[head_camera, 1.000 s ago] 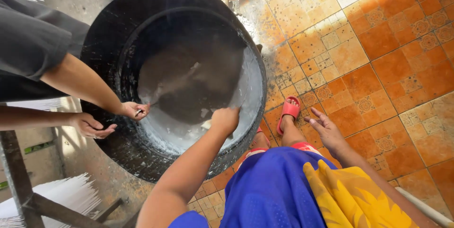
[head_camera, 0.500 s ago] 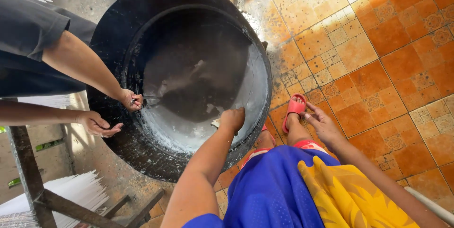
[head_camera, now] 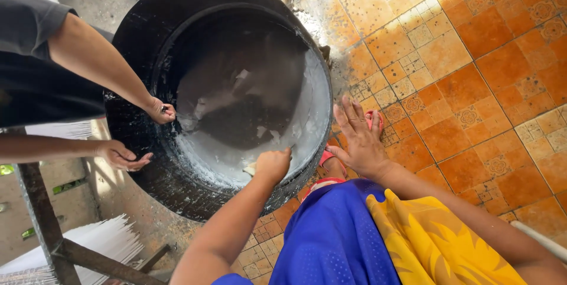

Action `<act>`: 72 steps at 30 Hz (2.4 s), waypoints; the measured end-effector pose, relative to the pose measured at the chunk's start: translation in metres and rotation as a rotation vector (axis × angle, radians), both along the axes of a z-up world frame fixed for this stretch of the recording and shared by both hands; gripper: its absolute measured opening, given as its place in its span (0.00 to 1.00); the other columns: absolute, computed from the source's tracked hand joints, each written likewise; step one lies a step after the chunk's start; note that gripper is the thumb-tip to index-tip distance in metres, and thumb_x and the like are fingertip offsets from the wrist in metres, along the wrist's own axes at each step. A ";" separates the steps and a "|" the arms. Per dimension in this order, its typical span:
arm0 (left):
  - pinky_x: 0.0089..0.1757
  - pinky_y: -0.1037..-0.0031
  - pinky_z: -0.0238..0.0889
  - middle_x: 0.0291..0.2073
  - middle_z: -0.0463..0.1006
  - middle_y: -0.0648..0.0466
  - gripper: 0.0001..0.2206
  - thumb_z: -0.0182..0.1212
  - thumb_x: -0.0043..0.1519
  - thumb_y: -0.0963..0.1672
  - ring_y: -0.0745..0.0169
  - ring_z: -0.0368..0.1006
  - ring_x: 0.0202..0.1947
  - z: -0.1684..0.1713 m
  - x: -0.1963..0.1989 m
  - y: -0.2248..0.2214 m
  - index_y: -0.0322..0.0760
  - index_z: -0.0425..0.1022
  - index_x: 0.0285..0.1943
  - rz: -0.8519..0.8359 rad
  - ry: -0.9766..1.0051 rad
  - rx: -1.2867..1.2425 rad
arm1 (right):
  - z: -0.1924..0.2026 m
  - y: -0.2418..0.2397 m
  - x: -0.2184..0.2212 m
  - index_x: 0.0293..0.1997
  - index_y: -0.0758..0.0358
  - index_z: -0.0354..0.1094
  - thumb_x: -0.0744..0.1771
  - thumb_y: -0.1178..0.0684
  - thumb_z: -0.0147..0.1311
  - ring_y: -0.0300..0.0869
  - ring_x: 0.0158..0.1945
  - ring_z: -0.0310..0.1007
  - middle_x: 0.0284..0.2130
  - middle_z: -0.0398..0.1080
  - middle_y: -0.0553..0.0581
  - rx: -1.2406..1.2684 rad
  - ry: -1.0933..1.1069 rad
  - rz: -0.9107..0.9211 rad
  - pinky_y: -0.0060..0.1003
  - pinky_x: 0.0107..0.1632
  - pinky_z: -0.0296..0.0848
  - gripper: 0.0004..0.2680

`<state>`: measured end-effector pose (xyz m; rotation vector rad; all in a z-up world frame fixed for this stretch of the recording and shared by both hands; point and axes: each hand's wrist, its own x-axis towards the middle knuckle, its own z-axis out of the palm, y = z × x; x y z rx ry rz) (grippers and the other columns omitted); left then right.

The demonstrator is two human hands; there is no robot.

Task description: Scraping dried wax residue from the inner walls of a large metal production pot using a hand tool.

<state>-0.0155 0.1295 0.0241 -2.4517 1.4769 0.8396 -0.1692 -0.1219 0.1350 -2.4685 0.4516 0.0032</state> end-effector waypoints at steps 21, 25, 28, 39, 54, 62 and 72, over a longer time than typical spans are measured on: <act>0.34 0.51 0.75 0.27 0.83 0.46 0.11 0.51 0.63 0.43 0.40 0.83 0.33 0.039 0.030 0.031 0.45 0.76 0.51 -0.112 -0.052 0.058 | -0.013 0.021 0.095 0.73 0.51 0.59 0.68 0.45 0.53 0.53 0.73 0.57 0.71 0.57 0.62 -0.386 -0.403 0.127 0.53 0.71 0.54 0.23; 0.34 0.48 0.75 0.26 0.82 0.43 0.11 0.52 0.63 0.41 0.38 0.83 0.32 -0.003 0.015 0.026 0.43 0.76 0.52 -0.107 -0.005 -0.001 | -0.030 0.024 0.103 0.73 0.49 0.59 0.67 0.47 0.53 0.52 0.72 0.58 0.69 0.58 0.57 -0.417 -0.271 0.116 0.54 0.68 0.55 0.23; 0.29 0.56 0.74 0.23 0.81 0.48 0.07 0.52 0.62 0.42 0.47 0.82 0.27 -0.060 -0.009 0.011 0.42 0.76 0.45 -0.175 -0.090 -0.148 | -0.037 0.025 0.101 0.73 0.49 0.59 0.68 0.50 0.50 0.52 0.69 0.60 0.66 0.61 0.56 -0.415 -0.246 0.098 0.53 0.65 0.57 0.21; 0.34 0.53 0.75 0.28 0.83 0.50 0.09 0.51 0.66 0.47 0.44 0.83 0.33 -0.031 0.013 0.022 0.48 0.76 0.49 -0.113 0.027 0.009 | -0.045 0.021 0.098 0.69 0.47 0.63 0.69 0.50 0.48 0.52 0.67 0.62 0.60 0.66 0.54 -0.421 -0.166 0.124 0.54 0.65 0.56 0.18; 0.26 0.57 0.72 0.20 0.81 0.50 0.06 0.57 0.58 0.41 0.49 0.82 0.24 -0.045 -0.003 0.024 0.44 0.79 0.31 -0.203 -0.131 -0.158 | -0.045 0.022 0.098 0.66 0.45 0.66 0.68 0.49 0.49 0.47 0.65 0.65 0.57 0.69 0.50 -0.469 -0.215 0.102 0.50 0.65 0.56 0.16; 0.41 0.47 0.73 0.38 0.83 0.50 0.11 0.46 0.66 0.42 0.46 0.82 0.41 -0.110 0.006 -0.003 0.38 0.75 0.51 -0.143 0.015 0.158 | -0.031 0.021 0.097 0.65 0.45 0.67 0.69 0.50 0.46 0.47 0.63 0.68 0.55 0.71 0.50 -0.446 -0.205 0.092 0.51 0.64 0.59 0.15; 0.43 0.51 0.75 0.38 0.85 0.46 0.14 0.56 0.67 0.48 0.45 0.83 0.42 0.005 0.045 0.044 0.46 0.77 0.59 -0.025 0.100 0.180 | -0.039 0.019 0.098 0.63 0.43 0.70 0.68 0.51 0.49 0.46 0.62 0.70 0.52 0.73 0.48 -0.454 -0.270 0.093 0.50 0.64 0.60 0.15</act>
